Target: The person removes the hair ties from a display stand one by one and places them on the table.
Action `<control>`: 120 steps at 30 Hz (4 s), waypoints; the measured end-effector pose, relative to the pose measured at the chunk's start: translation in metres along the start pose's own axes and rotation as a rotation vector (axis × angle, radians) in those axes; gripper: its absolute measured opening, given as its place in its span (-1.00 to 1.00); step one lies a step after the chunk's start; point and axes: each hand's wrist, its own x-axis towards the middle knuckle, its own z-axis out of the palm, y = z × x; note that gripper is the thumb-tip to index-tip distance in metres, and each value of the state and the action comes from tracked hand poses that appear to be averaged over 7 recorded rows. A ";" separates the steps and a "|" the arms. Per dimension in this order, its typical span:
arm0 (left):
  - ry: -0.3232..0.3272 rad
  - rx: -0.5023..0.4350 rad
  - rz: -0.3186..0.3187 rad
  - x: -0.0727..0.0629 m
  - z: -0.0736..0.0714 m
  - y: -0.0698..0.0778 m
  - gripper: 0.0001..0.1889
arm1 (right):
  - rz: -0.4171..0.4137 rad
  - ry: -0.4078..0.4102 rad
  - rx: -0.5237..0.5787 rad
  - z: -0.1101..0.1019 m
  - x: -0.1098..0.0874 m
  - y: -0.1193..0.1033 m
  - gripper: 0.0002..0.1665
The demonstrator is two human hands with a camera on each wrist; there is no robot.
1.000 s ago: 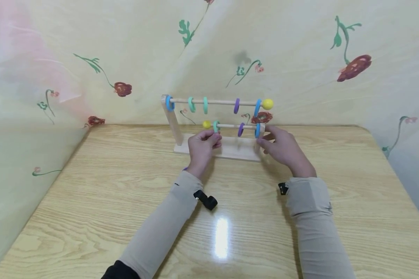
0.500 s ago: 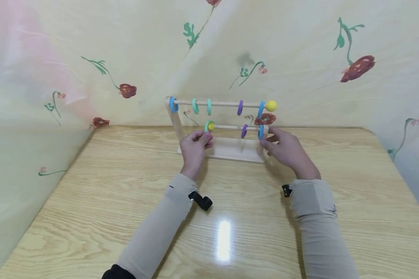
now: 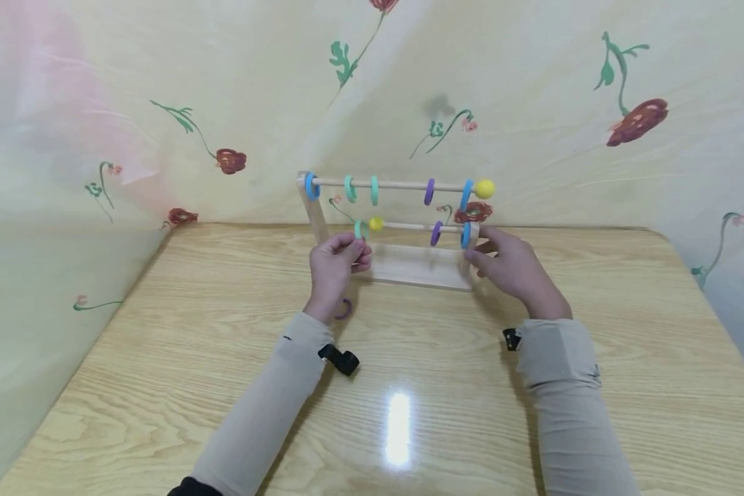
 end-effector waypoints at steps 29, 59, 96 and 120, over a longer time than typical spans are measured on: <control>-0.445 0.554 0.005 -0.032 -0.049 0.009 -0.88 | 0.015 0.007 0.005 0.002 -0.001 -0.004 -0.35; -0.614 0.881 -0.015 -0.036 -0.049 0.001 -0.83 | 0.009 0.007 -0.010 0.002 -0.002 -0.005 -0.40; -0.325 0.125 -0.152 -0.014 0.022 0.001 -0.83 | 0.016 0.019 0.039 0.002 0.000 -0.007 -0.42; -0.268 -0.030 -0.208 -0.009 0.086 -0.022 -0.79 | -0.003 0.022 0.043 -0.001 0.003 -0.002 -0.45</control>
